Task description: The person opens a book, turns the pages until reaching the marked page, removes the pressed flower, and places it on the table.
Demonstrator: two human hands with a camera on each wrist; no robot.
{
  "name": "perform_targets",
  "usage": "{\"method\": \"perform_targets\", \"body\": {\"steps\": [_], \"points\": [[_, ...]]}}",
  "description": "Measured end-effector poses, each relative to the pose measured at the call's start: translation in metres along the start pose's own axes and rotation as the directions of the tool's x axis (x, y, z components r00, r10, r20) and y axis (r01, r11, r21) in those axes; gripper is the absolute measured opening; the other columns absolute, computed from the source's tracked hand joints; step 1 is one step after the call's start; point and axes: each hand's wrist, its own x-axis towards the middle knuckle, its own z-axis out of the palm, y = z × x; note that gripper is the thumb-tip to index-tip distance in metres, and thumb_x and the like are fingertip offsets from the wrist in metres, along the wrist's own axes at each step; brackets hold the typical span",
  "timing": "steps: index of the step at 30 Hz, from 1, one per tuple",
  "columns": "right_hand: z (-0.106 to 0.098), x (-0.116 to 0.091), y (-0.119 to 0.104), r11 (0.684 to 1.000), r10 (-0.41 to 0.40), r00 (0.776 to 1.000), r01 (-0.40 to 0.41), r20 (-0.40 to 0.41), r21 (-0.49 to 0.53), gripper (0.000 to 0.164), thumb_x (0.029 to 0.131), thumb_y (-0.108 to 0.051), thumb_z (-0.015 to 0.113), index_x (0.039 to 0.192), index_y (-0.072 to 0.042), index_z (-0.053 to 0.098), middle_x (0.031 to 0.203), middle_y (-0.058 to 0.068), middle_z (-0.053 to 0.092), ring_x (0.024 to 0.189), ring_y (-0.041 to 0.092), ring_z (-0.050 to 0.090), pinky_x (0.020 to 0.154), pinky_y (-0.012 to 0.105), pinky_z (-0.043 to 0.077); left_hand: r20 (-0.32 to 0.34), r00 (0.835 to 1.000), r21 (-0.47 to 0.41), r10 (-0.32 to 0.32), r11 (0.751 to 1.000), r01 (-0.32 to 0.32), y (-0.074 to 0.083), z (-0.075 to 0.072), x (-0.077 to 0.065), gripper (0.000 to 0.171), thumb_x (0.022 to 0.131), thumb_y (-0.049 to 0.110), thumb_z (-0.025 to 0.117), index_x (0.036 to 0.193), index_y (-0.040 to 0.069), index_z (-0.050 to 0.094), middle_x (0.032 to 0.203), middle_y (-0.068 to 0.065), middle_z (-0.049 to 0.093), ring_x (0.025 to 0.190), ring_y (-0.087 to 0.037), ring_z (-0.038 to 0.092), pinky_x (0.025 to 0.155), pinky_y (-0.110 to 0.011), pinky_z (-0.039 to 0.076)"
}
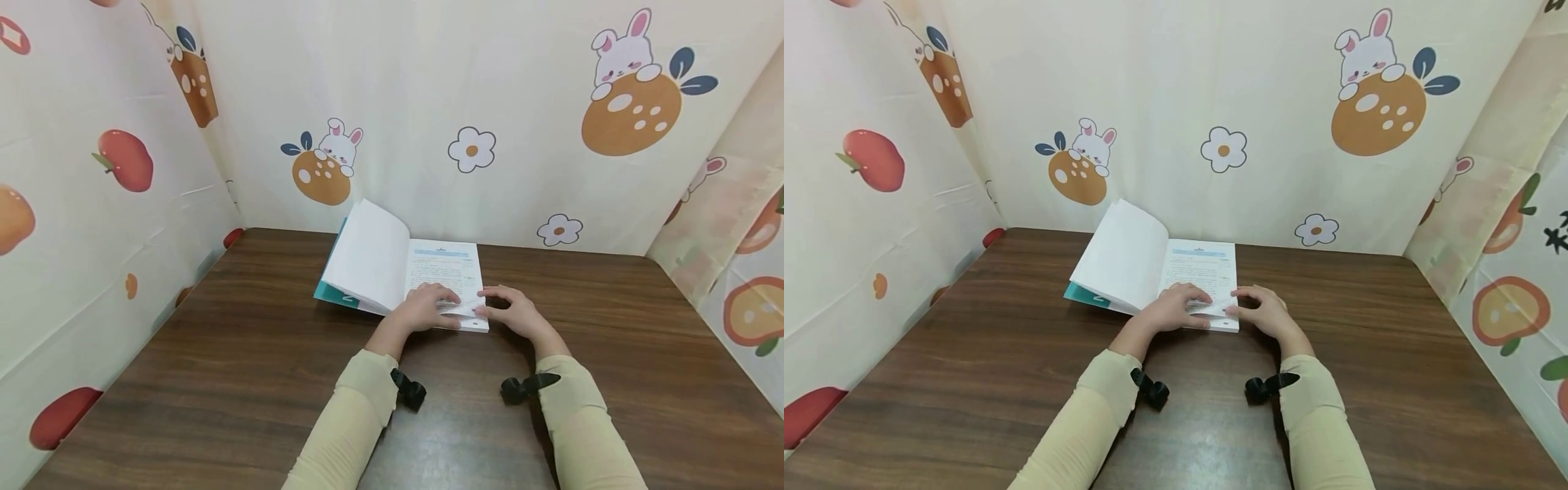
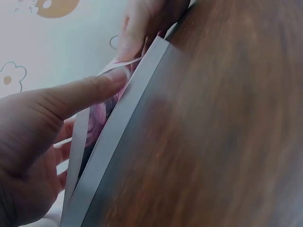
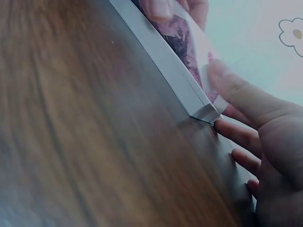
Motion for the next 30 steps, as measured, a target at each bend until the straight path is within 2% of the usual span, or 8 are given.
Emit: {"method": "perform_targets", "body": {"steps": [9,12,16,18,20,24,27,30], "points": [[0.000,-0.001,-0.004,0.999,0.049,0.998,-0.049,-0.031,-0.017,0.055,0.082,-0.051,0.063,0.122,-0.014,0.060,0.132,0.014,0.049,0.125,0.035,0.036,0.098,0.061,0.023,-0.134,0.990,0.161,-0.037,0.985,0.058,0.018,0.010,0.006,0.026,0.086,0.041,0.063,0.109,0.027,0.066,0.102,0.010,0.062,0.097,-0.012,0.052,0.082,-0.035,0.041],[0.000,-0.002,-0.006,0.998,0.069,0.997,-0.069,-0.022,0.014,0.060,0.088,-0.051,0.055,0.134,-0.014,0.048,0.136,0.017,0.045,0.127,0.038,0.034,0.098,0.061,0.024,-0.180,0.982,0.159,-0.049,0.984,0.079,0.021,0.012,0.008,0.022,0.088,0.036,0.062,0.108,0.027,0.067,0.097,0.012,0.064,0.092,-0.010,0.055,0.077,-0.031,0.043],[-0.001,-0.003,-0.008,0.992,0.104,0.994,-0.102,-0.018,0.078,0.065,0.096,-0.053,0.033,0.147,-0.015,0.024,0.138,0.018,0.042,0.133,0.040,0.023,0.101,0.063,0.017,-0.271,0.959,0.127,-0.081,0.985,0.119,0.025,0.009,0.006,0.024,0.090,0.036,0.059,0.111,0.027,0.068,0.100,0.010,0.066,0.093,-0.012,0.060,0.074,-0.030,0.046],[-0.001,-0.003,-0.008,0.989,0.118,0.993,-0.116,-0.024,0.092,0.066,0.097,-0.055,0.025,0.148,-0.015,0.020,0.138,0.017,0.044,0.136,0.039,0.017,0.102,0.063,0.012,-0.333,0.938,0.100,-0.099,0.985,0.139,0.025,0.004,0.004,0.029,0.091,0.036,0.058,0.117,0.025,0.065,0.099,0.006,0.068,0.089,-0.015,0.062,0.071,-0.031,0.047],[0.000,-0.002,-0.008,0.990,0.110,0.994,-0.108,-0.025,0.085,0.067,0.097,-0.056,0.021,0.148,-0.013,0.020,0.137,0.015,0.045,0.137,0.037,0.014,0.102,0.063,0.008,-0.387,0.914,0.058,-0.125,0.985,0.159,0.024,-0.004,0.001,0.037,0.089,0.033,0.059,0.125,0.024,0.057,0.089,0.000,0.068,0.079,-0.018,0.063,0.064,-0.033,0.048],[0.000,-0.002,-0.009,0.992,0.108,0.994,-0.106,-0.027,0.074,0.066,0.097,-0.055,0.023,0.147,-0.012,0.024,0.139,0.014,0.042,0.137,0.038,0.013,0.102,0.063,0.008,-0.459,0.869,-0.051,-0.187,0.982,0.184,0.020,-0.024,-0.007,0.061,0.081,0.024,0.064,0.137,0.026,0.040,0.067,-0.004,0.057,0.057,-0.019,0.051,0.048,-0.032,0.040],[0.000,-0.002,-0.009,0.990,0.125,0.992,-0.123,-0.019,0.073,0.066,0.096,-0.055,0.026,0.148,-0.013,0.024,0.140,0.014,0.042,0.137,0.039,0.013,0.101,0.064,0.008,-0.463,0.858,-0.120,-0.223,0.975,0.188,0.015,-0.041,-0.013,0.065,0.077,0.021,0.066,0.136,0.029,0.040,0.069,-0.004,0.055,0.058,-0.018,0.047,0.049,-0.031,0.036],[-0.001,-0.003,-0.010,0.988,0.143,0.990,-0.142,-0.011,0.068,0.069,0.094,-0.059,0.027,0.148,-0.015,0.023,0.138,0.014,0.044,0.136,0.040,0.013,0.101,0.065,0.009,-0.438,0.862,-0.167,-0.255,0.965,0.200,0.010,-0.056,-0.020,0.062,0.077,0.020,0.067,0.134,0.029,0.044,0.076,-0.007,0.057,0.063,-0.020,0.048,0.052,-0.032,0.036]]}}
